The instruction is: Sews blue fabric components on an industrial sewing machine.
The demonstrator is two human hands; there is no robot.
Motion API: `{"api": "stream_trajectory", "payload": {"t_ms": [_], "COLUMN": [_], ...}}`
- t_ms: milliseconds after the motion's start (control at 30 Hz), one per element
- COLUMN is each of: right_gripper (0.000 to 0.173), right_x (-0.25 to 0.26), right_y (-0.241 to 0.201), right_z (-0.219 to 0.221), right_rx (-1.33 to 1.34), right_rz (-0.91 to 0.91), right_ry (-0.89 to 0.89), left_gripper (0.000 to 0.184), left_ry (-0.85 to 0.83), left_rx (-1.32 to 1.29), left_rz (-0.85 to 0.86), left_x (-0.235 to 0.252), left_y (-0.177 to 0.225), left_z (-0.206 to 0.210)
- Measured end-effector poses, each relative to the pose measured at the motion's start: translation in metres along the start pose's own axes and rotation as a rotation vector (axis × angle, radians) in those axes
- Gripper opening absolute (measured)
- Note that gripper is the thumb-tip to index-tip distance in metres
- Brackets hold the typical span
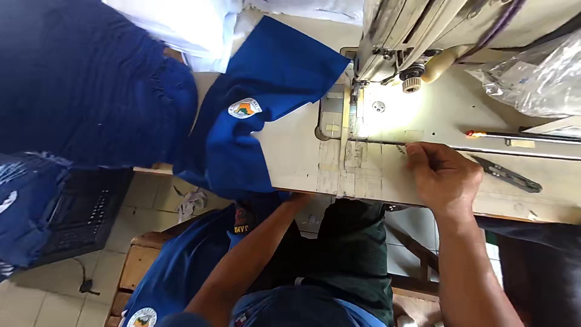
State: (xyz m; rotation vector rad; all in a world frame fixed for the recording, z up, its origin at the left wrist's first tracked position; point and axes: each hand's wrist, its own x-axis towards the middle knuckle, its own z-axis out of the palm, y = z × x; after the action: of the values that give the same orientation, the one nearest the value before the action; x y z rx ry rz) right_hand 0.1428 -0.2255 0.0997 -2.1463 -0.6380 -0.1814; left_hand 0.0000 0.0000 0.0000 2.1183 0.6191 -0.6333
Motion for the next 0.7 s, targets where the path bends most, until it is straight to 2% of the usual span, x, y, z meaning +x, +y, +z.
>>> {"api": "stream_trajectory", "payload": {"t_ms": [33,100,133,167,233,267,300,367,433,533,600,700], "right_gripper": [0.027,0.028,0.029,0.029,0.028,0.029,0.029,0.029,0.029,0.03,0.029,0.026], "right_x": [0.0,-0.001,-0.003,-0.005,-0.003,-0.001,0.0,-0.001,-0.001,-0.006,-0.019,-0.047], "right_y": [-0.001,-0.002,-0.003,-0.003,-0.003,-0.004,-0.004,-0.005,-0.005,-0.011,-0.032,-0.08], "right_z": [-0.001,-0.001,-0.001,0.0,0.0,0.001,0.001,0.001,-0.001,0.002,0.004,0.018], "right_rx": [-0.001,-0.01,-0.02,-0.03,-0.047,-0.044,-0.05,-0.055,-0.056,-0.065,-0.014,0.138], "right_rz": [0.004,0.011,0.015,0.009,-0.011,-0.007,-0.002,-0.01,-0.012,0.029,0.074,0.044], "right_ry": [-0.001,-0.008,-0.025,-0.033,-0.022,-0.014,-0.004,0.004,0.009,0.034,0.024,-0.071], "left_gripper": [0.043,0.035,0.033,0.03,0.022,0.024,0.029,0.04,0.04,0.03,0.028,0.024], "left_ry": [-0.08,-0.174,-0.087,0.093,0.538,0.69,0.784,0.835,0.853,0.835,0.795,0.801], "left_rx": [0.016,-0.005,-0.058,-0.103,-0.015,0.089,0.186,0.326,0.426,0.501,0.516,0.475], "left_rz": [0.183,0.431,0.517,0.57,0.625,0.62,0.605,0.52,0.477,0.488,0.506,0.643], "left_x": [-0.027,-0.091,-0.121,-0.142,-0.144,-0.129,-0.109,-0.073,-0.051,-0.052,-0.067,-0.097], "left_y": [-0.01,-0.009,-0.005,0.001,0.009,0.008,0.006,0.0,-0.008,-0.006,0.002,0.021], "left_z": [0.004,-0.018,-0.038,-0.061,-0.115,-0.14,-0.16,-0.182,-0.182,-0.167,-0.15,-0.117]}}
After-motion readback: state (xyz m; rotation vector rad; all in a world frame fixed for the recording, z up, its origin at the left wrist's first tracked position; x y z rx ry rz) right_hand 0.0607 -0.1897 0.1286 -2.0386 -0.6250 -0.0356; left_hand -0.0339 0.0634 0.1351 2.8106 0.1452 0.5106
